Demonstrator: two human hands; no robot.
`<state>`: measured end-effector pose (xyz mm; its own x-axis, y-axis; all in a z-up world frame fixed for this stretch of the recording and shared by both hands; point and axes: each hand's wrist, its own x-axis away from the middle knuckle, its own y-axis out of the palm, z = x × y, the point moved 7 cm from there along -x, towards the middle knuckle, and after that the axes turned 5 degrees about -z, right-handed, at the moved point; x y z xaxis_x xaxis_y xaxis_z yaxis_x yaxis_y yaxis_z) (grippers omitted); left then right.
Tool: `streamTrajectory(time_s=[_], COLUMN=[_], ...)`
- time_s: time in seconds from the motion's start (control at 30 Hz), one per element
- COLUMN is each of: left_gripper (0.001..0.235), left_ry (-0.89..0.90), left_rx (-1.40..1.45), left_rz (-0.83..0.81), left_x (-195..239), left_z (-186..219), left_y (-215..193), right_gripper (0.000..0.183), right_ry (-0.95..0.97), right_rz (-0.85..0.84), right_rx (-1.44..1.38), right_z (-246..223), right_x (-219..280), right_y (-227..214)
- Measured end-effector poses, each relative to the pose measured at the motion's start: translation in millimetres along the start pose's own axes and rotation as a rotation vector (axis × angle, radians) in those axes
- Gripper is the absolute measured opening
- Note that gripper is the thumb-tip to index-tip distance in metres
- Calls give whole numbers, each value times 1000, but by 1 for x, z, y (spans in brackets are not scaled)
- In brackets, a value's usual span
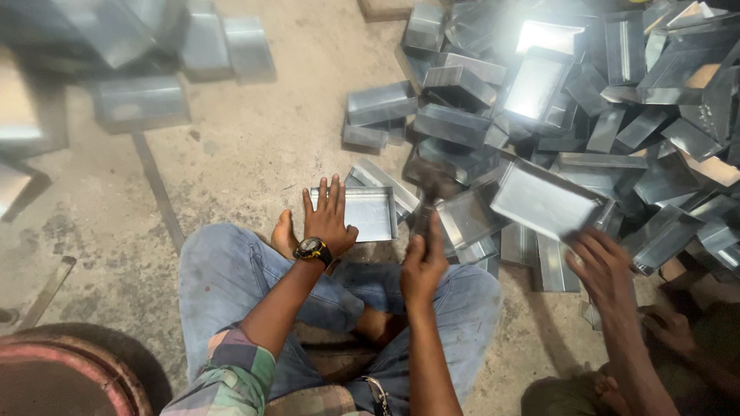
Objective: The person sits on the floor and uses a hammer to shape or join small metal boxes, handling them one at a time from a large pile.
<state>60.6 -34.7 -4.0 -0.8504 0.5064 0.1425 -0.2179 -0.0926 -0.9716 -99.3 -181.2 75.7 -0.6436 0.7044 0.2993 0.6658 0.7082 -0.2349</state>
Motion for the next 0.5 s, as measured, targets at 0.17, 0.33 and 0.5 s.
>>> streamTrajectory(time_s=[0.17,0.33,0.5], left_gripper=[91,32,34], left_ry=[-16,-112,-221], left_rx=[26,236,237], left_rz=[65,93,-80], left_x=[-1,-42,-42], left_z=[10,-5,-19], left_y=[1,-8,6], right_gripper=[49,49,48], right_ry=[-718,-215,-298], right_rz=[15,36,79], right_rx=[499,385,305], right_z=[7,45,30], right_x=[-16,-28,-26], right_y=[-8,-36,-40])
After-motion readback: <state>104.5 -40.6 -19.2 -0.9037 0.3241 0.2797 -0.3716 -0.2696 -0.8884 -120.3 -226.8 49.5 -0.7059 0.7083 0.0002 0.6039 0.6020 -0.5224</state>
